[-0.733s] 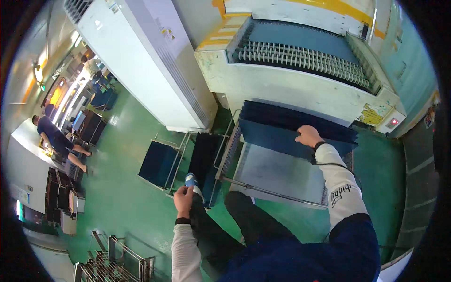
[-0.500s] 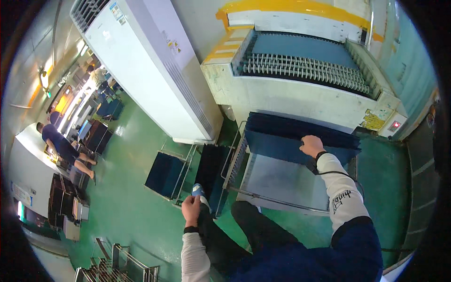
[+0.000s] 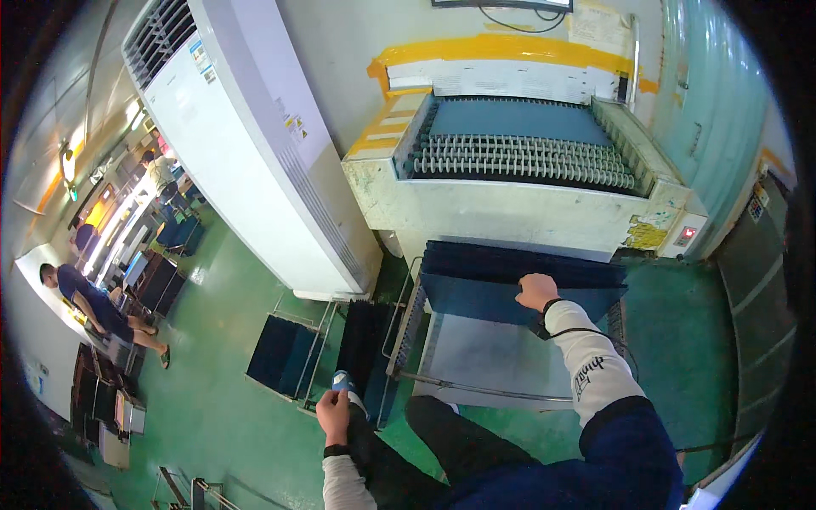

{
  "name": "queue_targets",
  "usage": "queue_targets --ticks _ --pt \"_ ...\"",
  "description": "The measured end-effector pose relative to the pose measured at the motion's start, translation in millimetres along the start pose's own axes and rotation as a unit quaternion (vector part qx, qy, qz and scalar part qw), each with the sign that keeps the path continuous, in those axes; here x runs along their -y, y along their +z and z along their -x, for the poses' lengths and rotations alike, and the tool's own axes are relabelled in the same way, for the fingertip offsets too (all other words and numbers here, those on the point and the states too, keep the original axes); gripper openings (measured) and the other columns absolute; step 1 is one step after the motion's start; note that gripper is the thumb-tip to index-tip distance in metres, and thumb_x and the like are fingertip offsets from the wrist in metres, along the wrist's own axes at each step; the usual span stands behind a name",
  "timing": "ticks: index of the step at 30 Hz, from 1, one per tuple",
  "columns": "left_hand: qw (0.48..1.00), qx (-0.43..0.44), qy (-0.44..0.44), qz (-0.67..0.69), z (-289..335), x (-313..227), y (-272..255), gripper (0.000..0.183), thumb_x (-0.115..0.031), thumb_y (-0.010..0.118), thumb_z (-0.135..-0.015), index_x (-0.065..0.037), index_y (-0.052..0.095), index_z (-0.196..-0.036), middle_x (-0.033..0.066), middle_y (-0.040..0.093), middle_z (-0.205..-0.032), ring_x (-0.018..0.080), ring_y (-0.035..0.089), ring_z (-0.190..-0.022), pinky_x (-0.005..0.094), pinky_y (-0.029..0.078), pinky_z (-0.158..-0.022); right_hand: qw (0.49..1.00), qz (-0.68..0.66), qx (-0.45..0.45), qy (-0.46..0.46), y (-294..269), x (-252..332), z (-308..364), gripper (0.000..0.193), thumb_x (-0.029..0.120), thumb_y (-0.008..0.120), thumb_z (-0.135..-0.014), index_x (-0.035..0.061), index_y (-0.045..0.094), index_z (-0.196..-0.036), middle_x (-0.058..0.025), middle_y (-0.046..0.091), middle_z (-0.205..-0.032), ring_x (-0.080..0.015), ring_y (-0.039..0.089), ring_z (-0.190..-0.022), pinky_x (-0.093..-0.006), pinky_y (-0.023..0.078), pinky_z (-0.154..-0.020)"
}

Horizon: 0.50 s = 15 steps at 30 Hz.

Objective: Taking processed blue rectangular panels from a machine output and placing them into metal drying/transport racks.

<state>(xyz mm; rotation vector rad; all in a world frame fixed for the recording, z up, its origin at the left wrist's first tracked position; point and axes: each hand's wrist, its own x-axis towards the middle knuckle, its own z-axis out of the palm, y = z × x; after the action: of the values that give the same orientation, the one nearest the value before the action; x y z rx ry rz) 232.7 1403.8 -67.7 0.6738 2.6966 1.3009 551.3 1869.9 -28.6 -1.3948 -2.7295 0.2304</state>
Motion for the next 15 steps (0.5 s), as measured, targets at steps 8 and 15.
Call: queue_targets --ticks 8,15 --pt "1.000 0.010 -0.002 0.024 -0.5 2.3 -2.0 0.027 -0.024 0.070 -0.084 0.003 0.068 -0.080 0.0135 0.068 -0.069 0.0219 0.066 -0.063 0.0347 0.048 -0.060 1.000 0.004 -0.001 -0.004 -3.4 2.0 -1.0 0.026 0.028 0.068 -0.070 0.0074 0.073 -0.085 -0.0157 0.071 -0.087 -0.0347 0.069 -0.084 -0.0464 0.055 -0.074" --pt "0.999 0.010 -0.012 0.040 -1.0 13.9 0.1 0.030 -0.027 0.070 -0.084 0.003 0.068 -0.081 0.0134 0.068 -0.070 0.0221 0.066 -0.063 0.0353 0.049 -0.061 0.999 0.011 0.029 0.019 -6.9 5.3 -4.2 0.033 0.035 0.074 -0.072 0.0088 0.073 -0.092 -0.0142 0.071 -0.093 -0.0331 0.068 -0.091 -0.0449 0.053 -0.079"
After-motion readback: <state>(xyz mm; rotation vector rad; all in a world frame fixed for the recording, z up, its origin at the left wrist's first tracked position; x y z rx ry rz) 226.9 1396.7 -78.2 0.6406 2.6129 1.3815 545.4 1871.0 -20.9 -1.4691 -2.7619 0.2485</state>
